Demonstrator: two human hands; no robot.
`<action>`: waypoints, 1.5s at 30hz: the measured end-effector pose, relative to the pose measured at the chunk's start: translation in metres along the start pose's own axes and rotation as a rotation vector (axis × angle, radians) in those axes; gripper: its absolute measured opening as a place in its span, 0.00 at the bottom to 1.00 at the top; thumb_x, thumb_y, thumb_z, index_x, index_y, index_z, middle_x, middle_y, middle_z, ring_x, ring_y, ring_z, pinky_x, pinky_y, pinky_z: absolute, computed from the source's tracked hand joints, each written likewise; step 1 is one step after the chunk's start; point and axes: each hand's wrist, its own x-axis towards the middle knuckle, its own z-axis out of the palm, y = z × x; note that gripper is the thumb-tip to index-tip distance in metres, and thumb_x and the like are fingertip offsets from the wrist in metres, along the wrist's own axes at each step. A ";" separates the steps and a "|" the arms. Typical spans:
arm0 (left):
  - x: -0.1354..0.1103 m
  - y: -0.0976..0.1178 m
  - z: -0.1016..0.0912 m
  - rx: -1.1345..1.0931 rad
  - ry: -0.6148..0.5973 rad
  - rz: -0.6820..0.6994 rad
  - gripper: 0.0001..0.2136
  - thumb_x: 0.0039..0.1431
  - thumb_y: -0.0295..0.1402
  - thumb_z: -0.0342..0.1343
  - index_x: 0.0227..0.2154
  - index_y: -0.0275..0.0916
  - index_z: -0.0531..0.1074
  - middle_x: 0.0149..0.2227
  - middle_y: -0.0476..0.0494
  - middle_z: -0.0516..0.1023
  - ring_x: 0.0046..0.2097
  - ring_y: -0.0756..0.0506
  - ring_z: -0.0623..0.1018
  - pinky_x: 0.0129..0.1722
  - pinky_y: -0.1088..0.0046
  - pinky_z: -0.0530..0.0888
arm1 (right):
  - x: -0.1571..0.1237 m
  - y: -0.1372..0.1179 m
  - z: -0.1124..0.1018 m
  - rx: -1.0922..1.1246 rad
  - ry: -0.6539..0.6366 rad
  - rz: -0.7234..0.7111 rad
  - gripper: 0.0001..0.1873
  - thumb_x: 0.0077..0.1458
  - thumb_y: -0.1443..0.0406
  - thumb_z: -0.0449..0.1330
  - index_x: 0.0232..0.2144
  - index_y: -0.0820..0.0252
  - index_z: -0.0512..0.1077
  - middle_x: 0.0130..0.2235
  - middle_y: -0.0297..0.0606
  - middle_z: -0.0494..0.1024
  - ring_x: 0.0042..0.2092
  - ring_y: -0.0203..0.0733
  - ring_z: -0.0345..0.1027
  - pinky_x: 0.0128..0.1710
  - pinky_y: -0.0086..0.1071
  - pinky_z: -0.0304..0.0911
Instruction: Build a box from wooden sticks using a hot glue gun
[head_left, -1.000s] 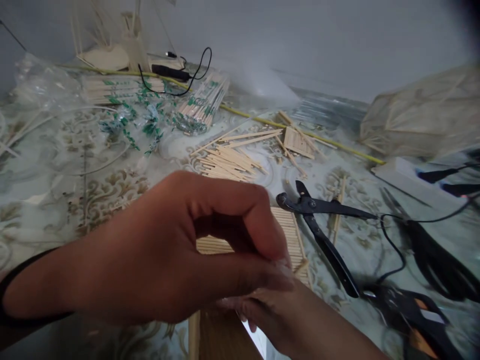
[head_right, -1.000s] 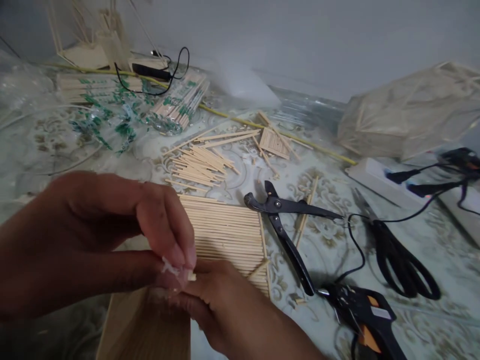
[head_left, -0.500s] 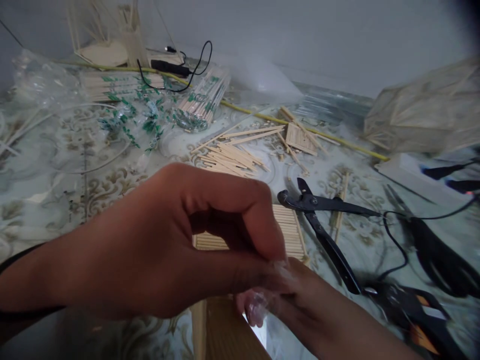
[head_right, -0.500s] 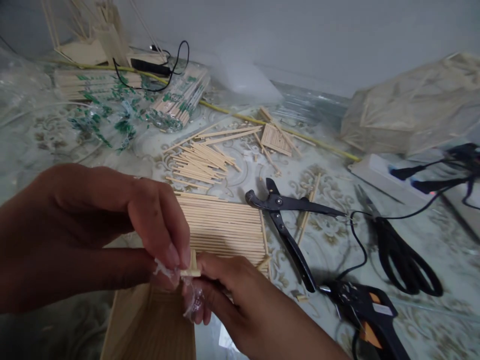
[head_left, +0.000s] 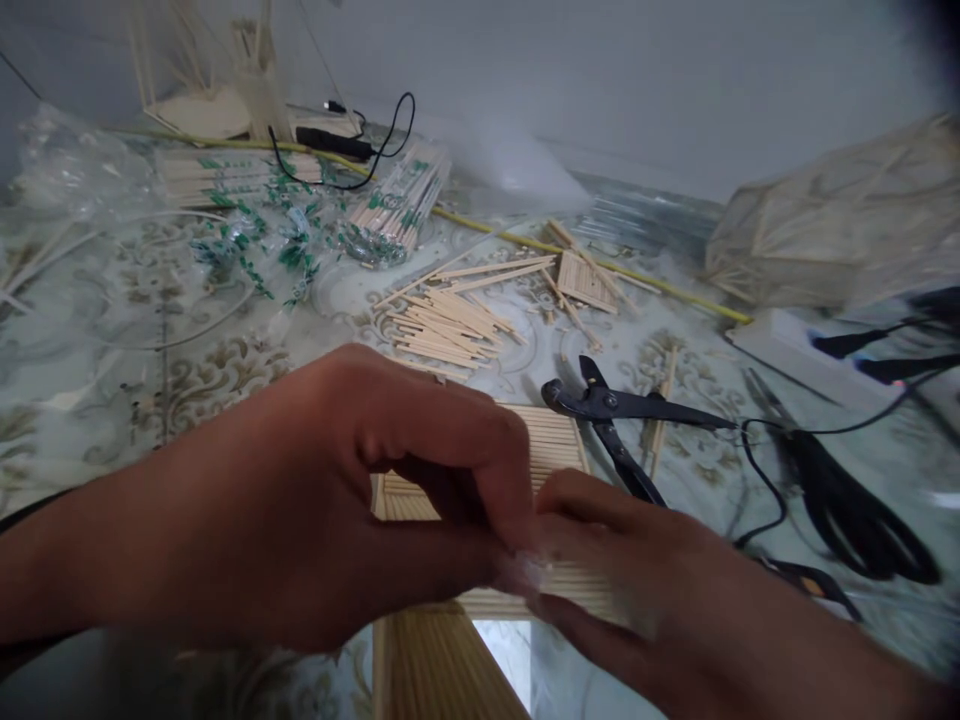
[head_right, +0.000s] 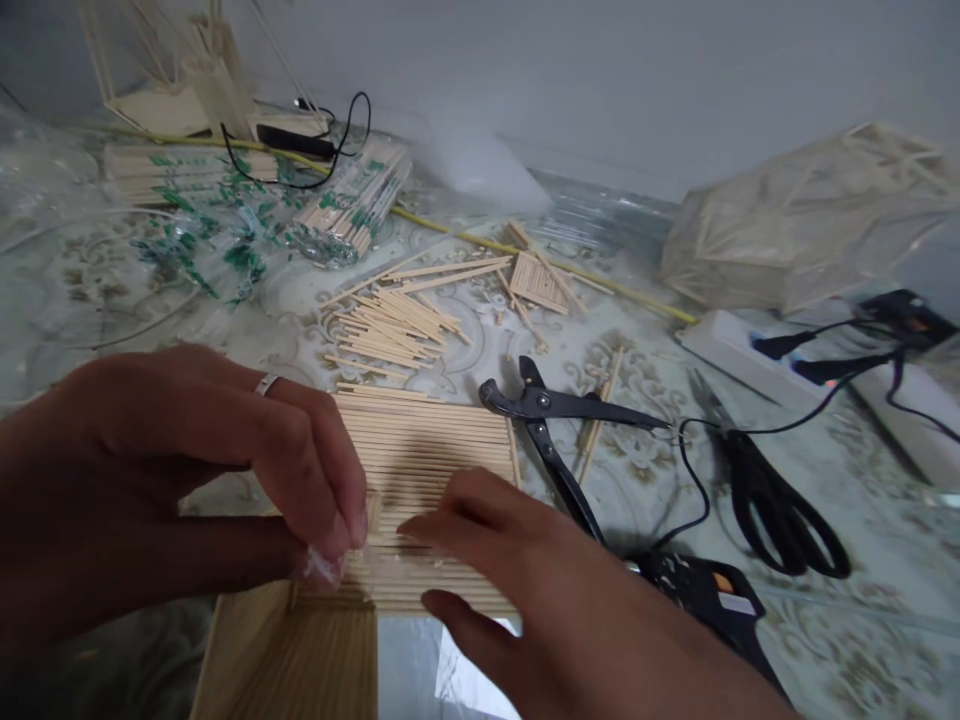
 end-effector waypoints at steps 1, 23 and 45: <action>0.000 0.001 0.000 -0.003 0.003 0.014 0.06 0.65 0.28 0.70 0.32 0.42 0.83 0.35 0.54 0.88 0.35 0.51 0.86 0.38 0.79 0.82 | 0.003 -0.003 0.004 0.008 -0.018 -0.017 0.12 0.63 0.65 0.68 0.47 0.45 0.85 0.45 0.39 0.85 0.44 0.48 0.82 0.45 0.38 0.78; -0.001 0.006 0.002 0.123 0.122 0.165 0.05 0.67 0.27 0.68 0.35 0.40 0.86 0.40 0.49 0.85 0.41 0.54 0.84 0.44 0.85 0.79 | 0.016 -0.023 0.009 1.234 -0.121 0.256 0.13 0.62 0.56 0.76 0.43 0.57 0.87 0.40 0.40 0.88 0.38 0.35 0.81 0.46 0.32 0.78; -0.017 0.013 0.033 0.318 0.190 0.398 0.10 0.71 0.25 0.59 0.41 0.44 0.85 0.43 0.45 0.92 0.43 0.46 0.90 0.45 0.74 0.84 | 0.017 -0.067 -0.011 0.711 0.314 0.180 0.13 0.52 0.55 0.80 0.37 0.53 0.89 0.35 0.36 0.89 0.37 0.41 0.84 0.40 0.32 0.80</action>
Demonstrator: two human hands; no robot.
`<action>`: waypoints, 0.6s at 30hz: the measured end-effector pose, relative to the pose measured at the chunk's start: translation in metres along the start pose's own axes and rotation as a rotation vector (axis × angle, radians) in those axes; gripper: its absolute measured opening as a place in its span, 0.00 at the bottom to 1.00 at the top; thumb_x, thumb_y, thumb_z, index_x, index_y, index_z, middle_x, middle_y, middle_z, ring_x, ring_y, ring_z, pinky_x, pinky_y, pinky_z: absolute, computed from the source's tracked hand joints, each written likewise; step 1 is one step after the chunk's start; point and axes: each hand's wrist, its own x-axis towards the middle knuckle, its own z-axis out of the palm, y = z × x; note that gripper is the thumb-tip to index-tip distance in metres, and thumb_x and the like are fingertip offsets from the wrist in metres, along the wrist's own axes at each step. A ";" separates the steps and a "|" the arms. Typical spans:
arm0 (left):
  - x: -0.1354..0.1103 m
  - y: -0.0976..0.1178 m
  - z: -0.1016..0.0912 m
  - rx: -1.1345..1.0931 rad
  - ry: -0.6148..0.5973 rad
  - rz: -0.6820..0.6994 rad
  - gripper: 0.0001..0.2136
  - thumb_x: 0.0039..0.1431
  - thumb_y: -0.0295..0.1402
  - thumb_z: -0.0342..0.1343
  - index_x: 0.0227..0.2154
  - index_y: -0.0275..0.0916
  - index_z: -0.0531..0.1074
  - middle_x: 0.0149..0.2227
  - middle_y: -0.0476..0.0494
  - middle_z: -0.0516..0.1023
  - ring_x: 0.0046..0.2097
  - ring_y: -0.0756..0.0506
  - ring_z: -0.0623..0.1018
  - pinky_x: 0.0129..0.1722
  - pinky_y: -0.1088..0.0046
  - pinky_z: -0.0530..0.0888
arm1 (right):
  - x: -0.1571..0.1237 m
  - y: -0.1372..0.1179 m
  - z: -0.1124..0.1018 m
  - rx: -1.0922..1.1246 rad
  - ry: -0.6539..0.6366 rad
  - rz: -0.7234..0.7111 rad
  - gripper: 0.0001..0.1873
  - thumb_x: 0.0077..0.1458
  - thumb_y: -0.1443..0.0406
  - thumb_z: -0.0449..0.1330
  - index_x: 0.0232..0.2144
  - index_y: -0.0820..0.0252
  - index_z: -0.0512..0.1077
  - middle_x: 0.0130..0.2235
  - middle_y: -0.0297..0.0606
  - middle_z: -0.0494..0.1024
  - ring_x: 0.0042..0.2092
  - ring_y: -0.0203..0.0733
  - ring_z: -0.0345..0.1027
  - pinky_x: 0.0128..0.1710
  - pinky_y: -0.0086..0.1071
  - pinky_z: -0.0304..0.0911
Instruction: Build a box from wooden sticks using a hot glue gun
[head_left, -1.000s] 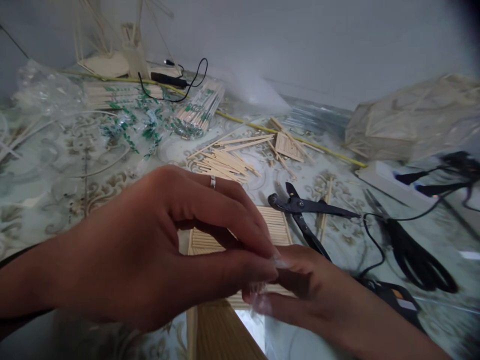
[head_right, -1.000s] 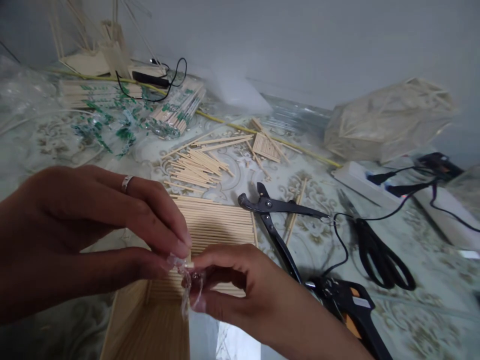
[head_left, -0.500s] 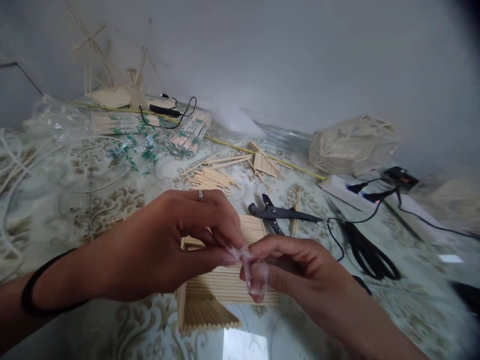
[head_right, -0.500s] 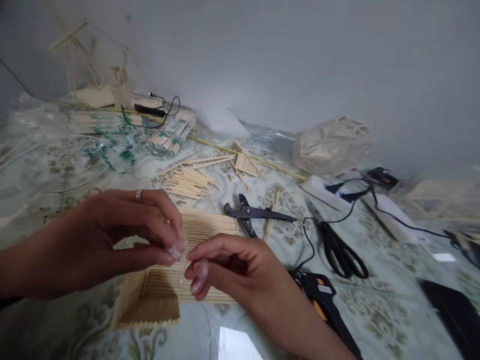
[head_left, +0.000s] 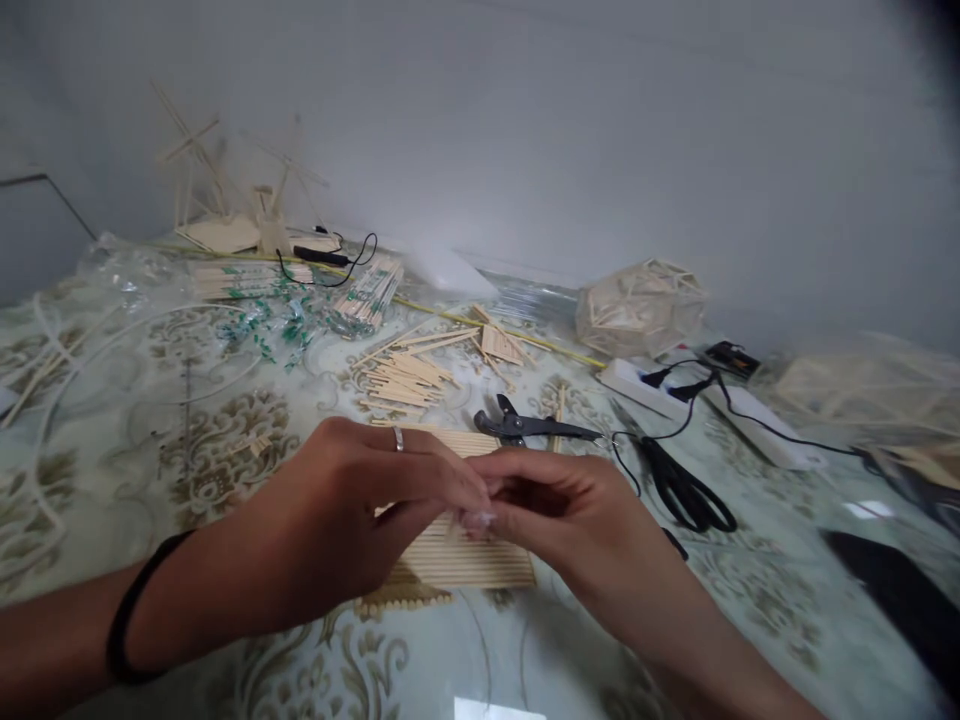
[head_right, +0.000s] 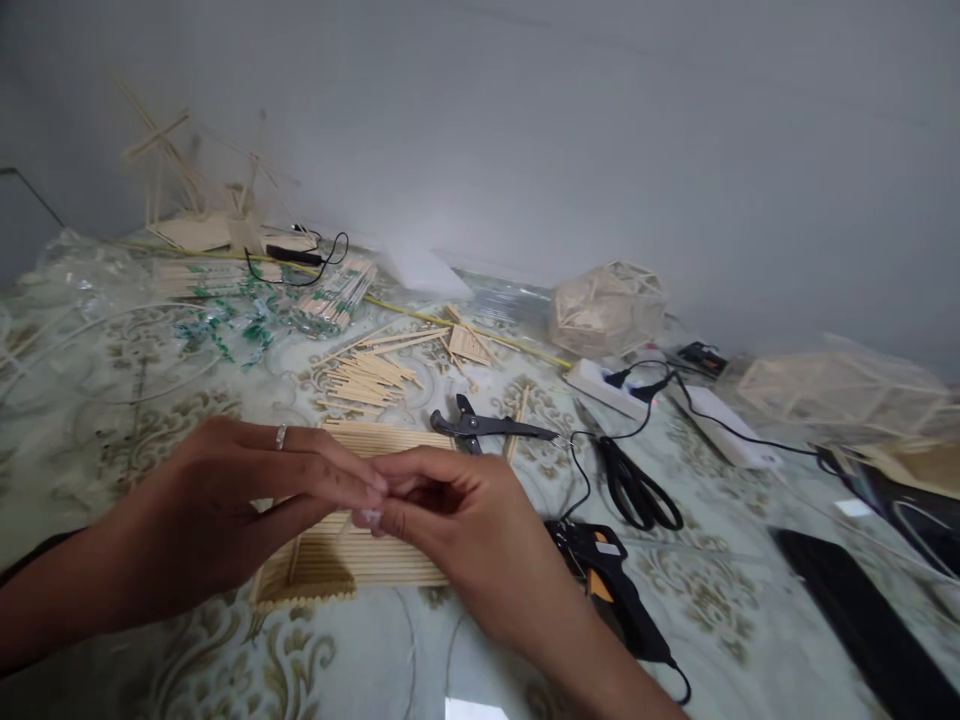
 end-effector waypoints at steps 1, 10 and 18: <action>-0.001 0.002 0.000 -0.002 0.001 -0.019 0.10 0.71 0.26 0.59 0.43 0.44 0.86 0.45 0.45 0.91 0.46 0.45 0.90 0.49 0.72 0.85 | 0.000 0.000 0.000 -0.036 0.068 -0.043 0.12 0.53 0.55 0.79 0.36 0.53 0.89 0.33 0.36 0.89 0.35 0.41 0.83 0.38 0.32 0.80; -0.003 0.006 -0.011 -0.475 -0.002 -0.365 0.14 0.73 0.40 0.64 0.57 0.49 0.81 0.57 0.45 0.88 0.60 0.41 0.86 0.57 0.70 0.85 | -0.006 0.000 -0.002 -0.096 0.480 -0.344 0.01 0.56 0.62 0.76 0.32 0.51 0.89 0.29 0.34 0.88 0.30 0.40 0.82 0.34 0.32 0.80; -0.008 0.006 -0.009 -0.488 -0.056 -0.361 0.15 0.72 0.41 0.65 0.57 0.47 0.84 0.57 0.41 0.88 0.61 0.39 0.85 0.63 0.63 0.82 | -0.014 -0.010 -0.001 -0.625 0.402 -0.785 0.13 0.64 0.73 0.70 0.45 0.52 0.89 0.44 0.37 0.91 0.43 0.41 0.85 0.47 0.32 0.81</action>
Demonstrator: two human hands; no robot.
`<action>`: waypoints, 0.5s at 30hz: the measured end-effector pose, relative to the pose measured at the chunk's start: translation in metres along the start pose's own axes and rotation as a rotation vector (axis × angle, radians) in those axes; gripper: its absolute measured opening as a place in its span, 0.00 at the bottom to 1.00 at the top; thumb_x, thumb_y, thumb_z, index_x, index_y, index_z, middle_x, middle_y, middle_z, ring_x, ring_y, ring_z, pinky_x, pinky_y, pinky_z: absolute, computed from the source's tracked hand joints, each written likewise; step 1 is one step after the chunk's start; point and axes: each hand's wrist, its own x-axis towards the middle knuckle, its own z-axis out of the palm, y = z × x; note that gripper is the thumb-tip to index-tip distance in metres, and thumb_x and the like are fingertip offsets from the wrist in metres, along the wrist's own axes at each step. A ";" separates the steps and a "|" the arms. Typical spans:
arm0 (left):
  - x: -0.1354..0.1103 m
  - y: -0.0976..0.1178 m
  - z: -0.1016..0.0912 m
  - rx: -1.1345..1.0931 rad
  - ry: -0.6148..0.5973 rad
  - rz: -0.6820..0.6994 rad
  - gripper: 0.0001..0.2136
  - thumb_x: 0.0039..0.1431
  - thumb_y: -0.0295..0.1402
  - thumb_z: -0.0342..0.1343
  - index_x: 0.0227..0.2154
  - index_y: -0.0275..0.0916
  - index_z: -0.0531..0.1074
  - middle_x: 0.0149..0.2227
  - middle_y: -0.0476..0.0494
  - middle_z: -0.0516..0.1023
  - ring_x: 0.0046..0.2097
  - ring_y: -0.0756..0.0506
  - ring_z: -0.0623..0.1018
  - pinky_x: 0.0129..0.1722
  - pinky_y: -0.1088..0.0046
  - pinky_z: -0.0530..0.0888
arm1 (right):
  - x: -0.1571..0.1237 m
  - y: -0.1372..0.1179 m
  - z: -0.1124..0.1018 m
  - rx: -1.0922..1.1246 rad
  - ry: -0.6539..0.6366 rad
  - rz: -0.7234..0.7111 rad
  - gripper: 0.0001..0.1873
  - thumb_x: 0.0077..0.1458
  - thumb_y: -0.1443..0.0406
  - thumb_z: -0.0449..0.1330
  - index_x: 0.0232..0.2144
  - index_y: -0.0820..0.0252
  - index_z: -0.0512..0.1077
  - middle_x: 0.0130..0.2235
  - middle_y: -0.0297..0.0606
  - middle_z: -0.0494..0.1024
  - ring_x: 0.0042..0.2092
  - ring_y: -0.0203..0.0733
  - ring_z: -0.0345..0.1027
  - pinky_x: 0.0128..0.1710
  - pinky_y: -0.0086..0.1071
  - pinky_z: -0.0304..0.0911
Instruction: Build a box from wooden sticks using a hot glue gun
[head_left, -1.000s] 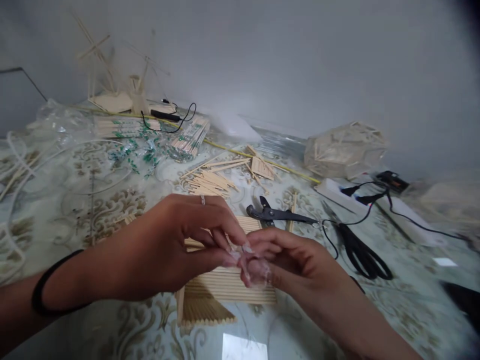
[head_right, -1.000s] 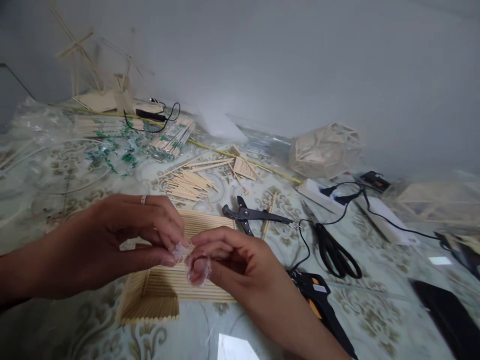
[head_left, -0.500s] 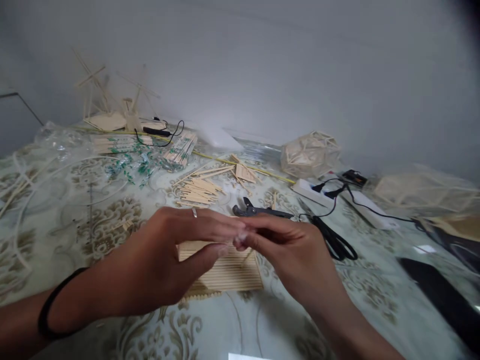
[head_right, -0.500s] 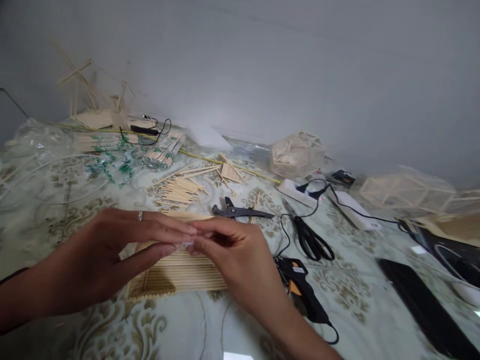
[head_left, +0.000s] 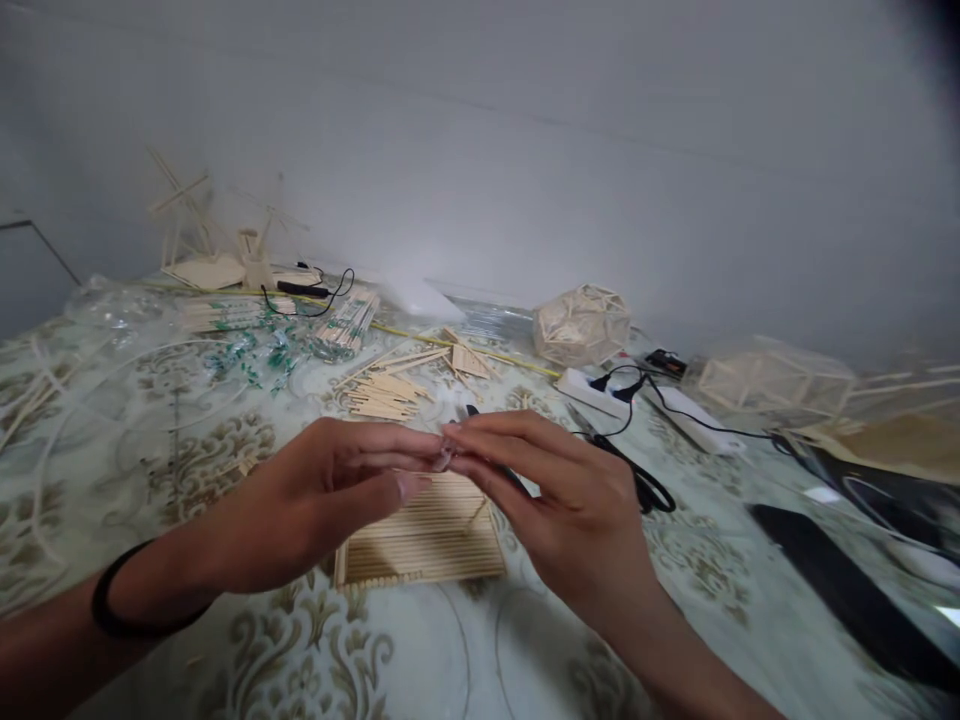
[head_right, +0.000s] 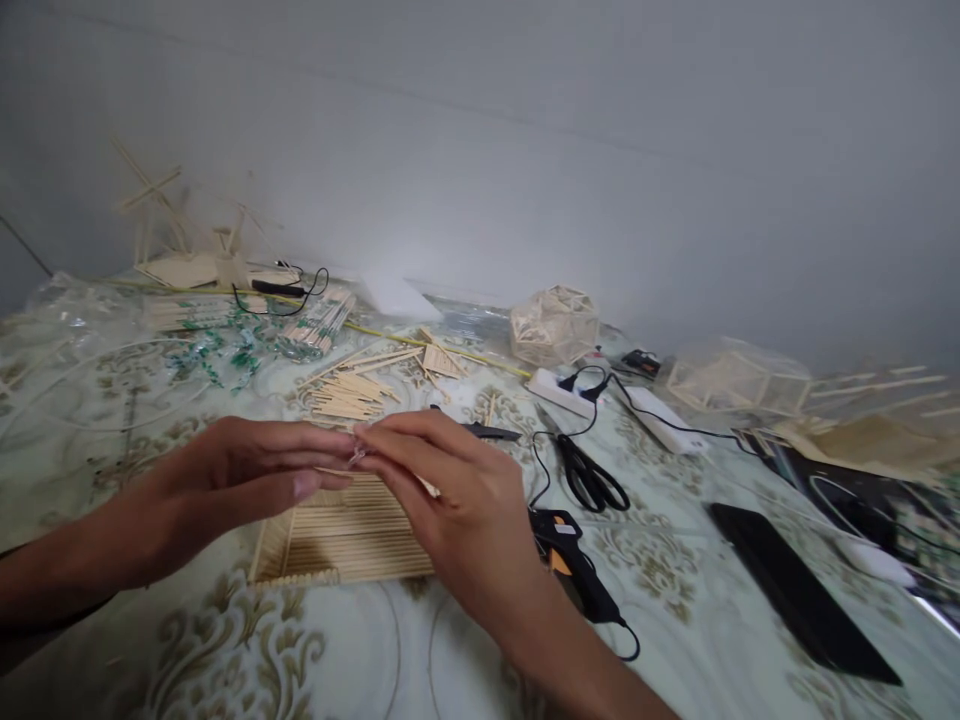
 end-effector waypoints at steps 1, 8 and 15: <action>-0.001 0.000 0.002 -0.020 -0.014 0.011 0.14 0.72 0.40 0.65 0.57 0.48 0.84 0.57 0.42 0.88 0.61 0.39 0.85 0.63 0.63 0.82 | 0.000 -0.001 0.001 -0.029 -0.010 -0.043 0.13 0.64 0.73 0.70 0.46 0.53 0.89 0.45 0.38 0.90 0.43 0.41 0.85 0.46 0.32 0.82; 0.004 0.002 -0.007 0.106 0.034 -0.062 0.12 0.72 0.41 0.62 0.50 0.43 0.86 0.55 0.42 0.88 0.60 0.37 0.85 0.64 0.59 0.81 | 0.010 -0.003 0.006 0.320 0.093 0.224 0.10 0.61 0.71 0.72 0.34 0.49 0.88 0.33 0.31 0.89 0.35 0.38 0.83 0.38 0.30 0.81; 0.007 -0.006 0.001 0.194 -0.108 -0.039 0.16 0.73 0.40 0.62 0.60 0.46 0.78 0.59 0.44 0.86 0.60 0.44 0.85 0.62 0.67 0.81 | 0.034 -0.005 0.009 0.709 0.052 0.407 0.13 0.61 0.69 0.73 0.45 0.46 0.88 0.39 0.29 0.91 0.36 0.36 0.86 0.42 0.31 0.84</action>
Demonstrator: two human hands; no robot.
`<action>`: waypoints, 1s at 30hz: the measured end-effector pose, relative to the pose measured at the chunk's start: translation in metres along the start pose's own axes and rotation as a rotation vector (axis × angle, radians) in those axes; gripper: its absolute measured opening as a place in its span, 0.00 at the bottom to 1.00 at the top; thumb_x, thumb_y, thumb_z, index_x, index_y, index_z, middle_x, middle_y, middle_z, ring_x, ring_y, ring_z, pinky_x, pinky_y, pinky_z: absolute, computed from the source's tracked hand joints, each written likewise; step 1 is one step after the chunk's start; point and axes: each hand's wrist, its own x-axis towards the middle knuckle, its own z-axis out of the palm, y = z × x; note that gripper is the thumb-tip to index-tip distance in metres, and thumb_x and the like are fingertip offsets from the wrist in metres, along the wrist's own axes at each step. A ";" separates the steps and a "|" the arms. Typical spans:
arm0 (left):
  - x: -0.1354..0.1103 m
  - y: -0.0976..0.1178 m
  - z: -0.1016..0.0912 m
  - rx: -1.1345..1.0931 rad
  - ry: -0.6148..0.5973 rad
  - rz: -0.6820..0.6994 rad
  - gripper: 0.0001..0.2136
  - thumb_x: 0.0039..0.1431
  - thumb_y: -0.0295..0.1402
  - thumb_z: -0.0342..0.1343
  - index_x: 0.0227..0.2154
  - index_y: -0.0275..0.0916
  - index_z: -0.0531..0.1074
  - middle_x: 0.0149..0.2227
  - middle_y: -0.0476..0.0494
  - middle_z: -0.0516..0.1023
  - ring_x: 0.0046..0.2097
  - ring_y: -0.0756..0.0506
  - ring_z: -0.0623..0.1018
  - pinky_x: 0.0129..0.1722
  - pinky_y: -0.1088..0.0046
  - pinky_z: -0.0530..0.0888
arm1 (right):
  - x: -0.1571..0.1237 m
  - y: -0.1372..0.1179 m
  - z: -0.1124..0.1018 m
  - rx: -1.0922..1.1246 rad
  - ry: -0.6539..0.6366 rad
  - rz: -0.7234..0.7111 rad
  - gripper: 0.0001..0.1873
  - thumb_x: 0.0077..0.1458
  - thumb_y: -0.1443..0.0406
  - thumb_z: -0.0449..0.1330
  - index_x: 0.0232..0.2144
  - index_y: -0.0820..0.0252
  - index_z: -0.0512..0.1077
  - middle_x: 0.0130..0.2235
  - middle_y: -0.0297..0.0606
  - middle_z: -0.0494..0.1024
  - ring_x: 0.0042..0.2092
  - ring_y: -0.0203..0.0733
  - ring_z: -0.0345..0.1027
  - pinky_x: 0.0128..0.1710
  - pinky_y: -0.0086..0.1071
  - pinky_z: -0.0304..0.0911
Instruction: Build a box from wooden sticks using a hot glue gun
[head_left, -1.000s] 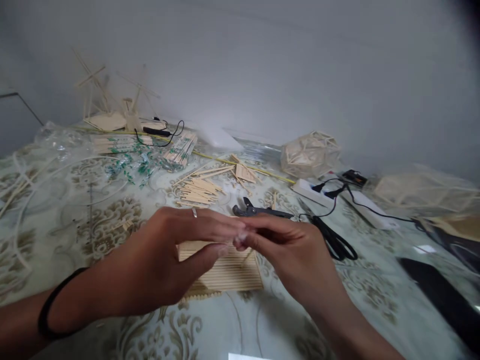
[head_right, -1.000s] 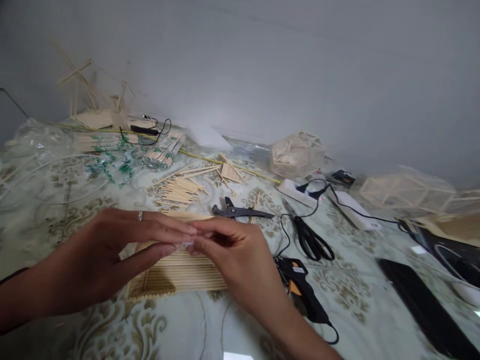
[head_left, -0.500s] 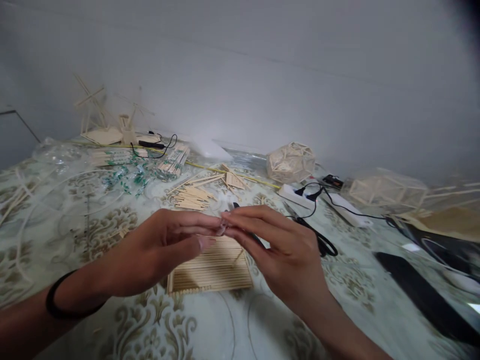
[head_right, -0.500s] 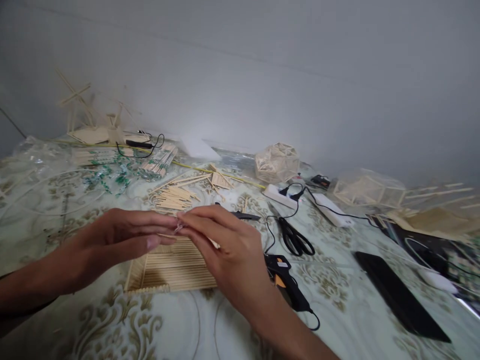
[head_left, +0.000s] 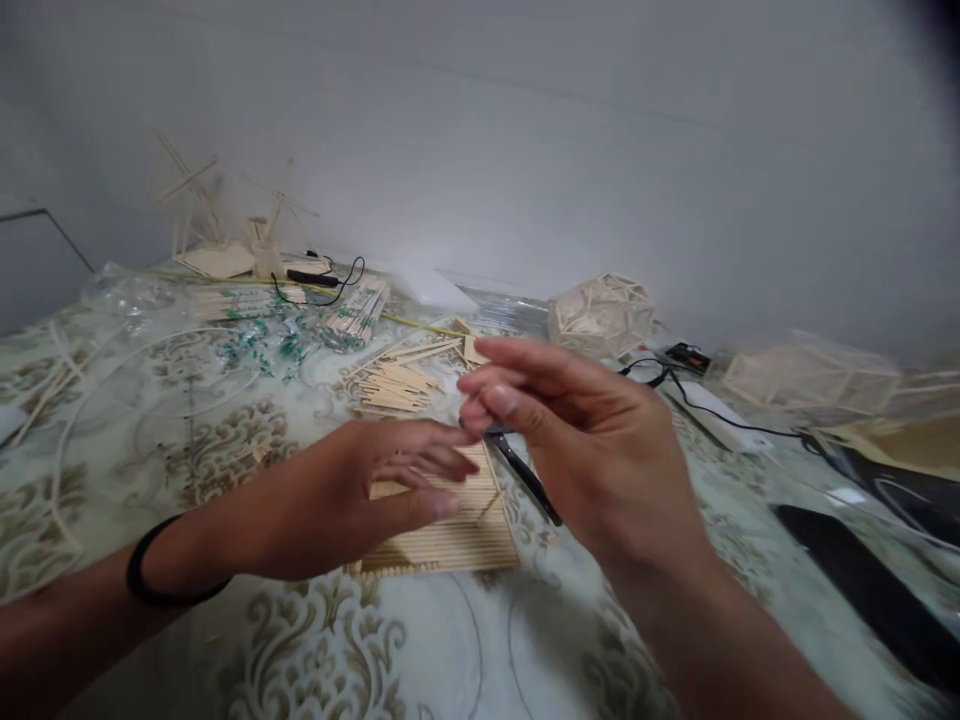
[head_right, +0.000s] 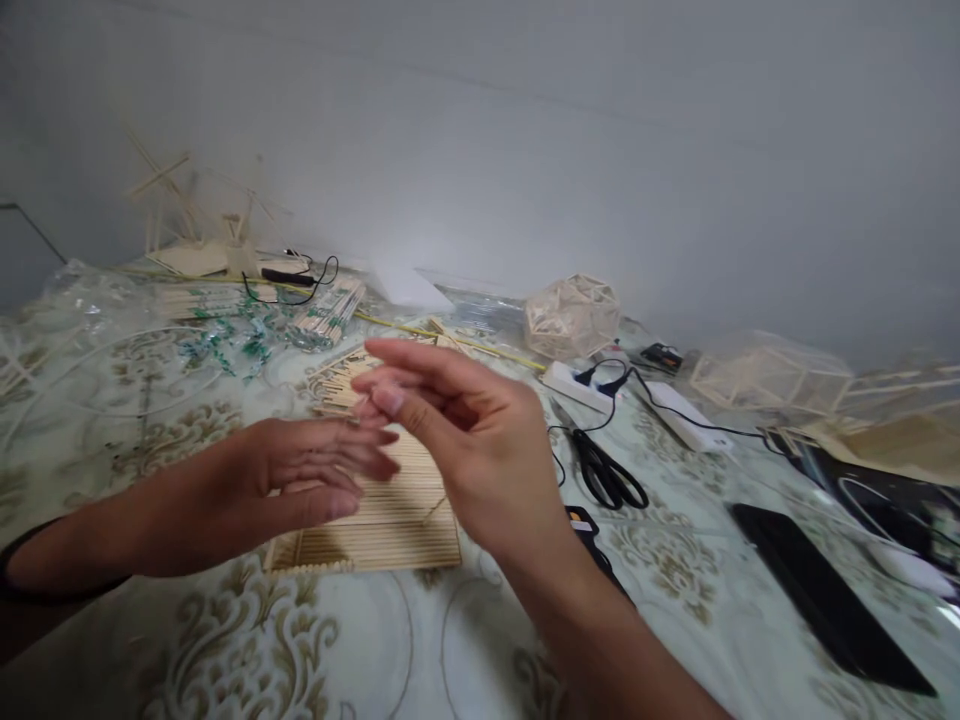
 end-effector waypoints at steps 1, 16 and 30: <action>-0.001 0.002 0.000 0.013 -0.039 -0.023 0.14 0.73 0.39 0.63 0.58 0.46 0.80 0.54 0.46 0.88 0.55 0.45 0.87 0.58 0.70 0.83 | 0.003 -0.002 -0.001 -0.018 0.015 -0.032 0.13 0.62 0.70 0.72 0.45 0.46 0.87 0.41 0.29 0.91 0.38 0.36 0.86 0.44 0.32 0.84; -0.001 0.005 -0.002 0.611 0.483 0.351 0.09 0.70 0.40 0.67 0.49 0.49 0.86 0.38 0.54 0.91 0.33 0.51 0.87 0.38 0.81 0.83 | -0.011 0.023 0.022 -0.029 0.019 0.233 0.15 0.46 0.64 0.82 0.21 0.55 0.80 0.24 0.27 0.84 0.25 0.30 0.76 0.26 0.19 0.72; -0.046 -0.052 -0.046 0.803 0.561 -0.002 0.25 0.80 0.36 0.44 0.21 0.42 0.56 0.18 0.58 0.56 0.18 0.54 0.60 0.20 0.77 0.59 | -0.053 0.066 -0.074 -0.967 -0.558 -0.125 0.21 0.69 0.73 0.55 0.51 0.49 0.84 0.49 0.37 0.88 0.46 0.41 0.87 0.48 0.30 0.83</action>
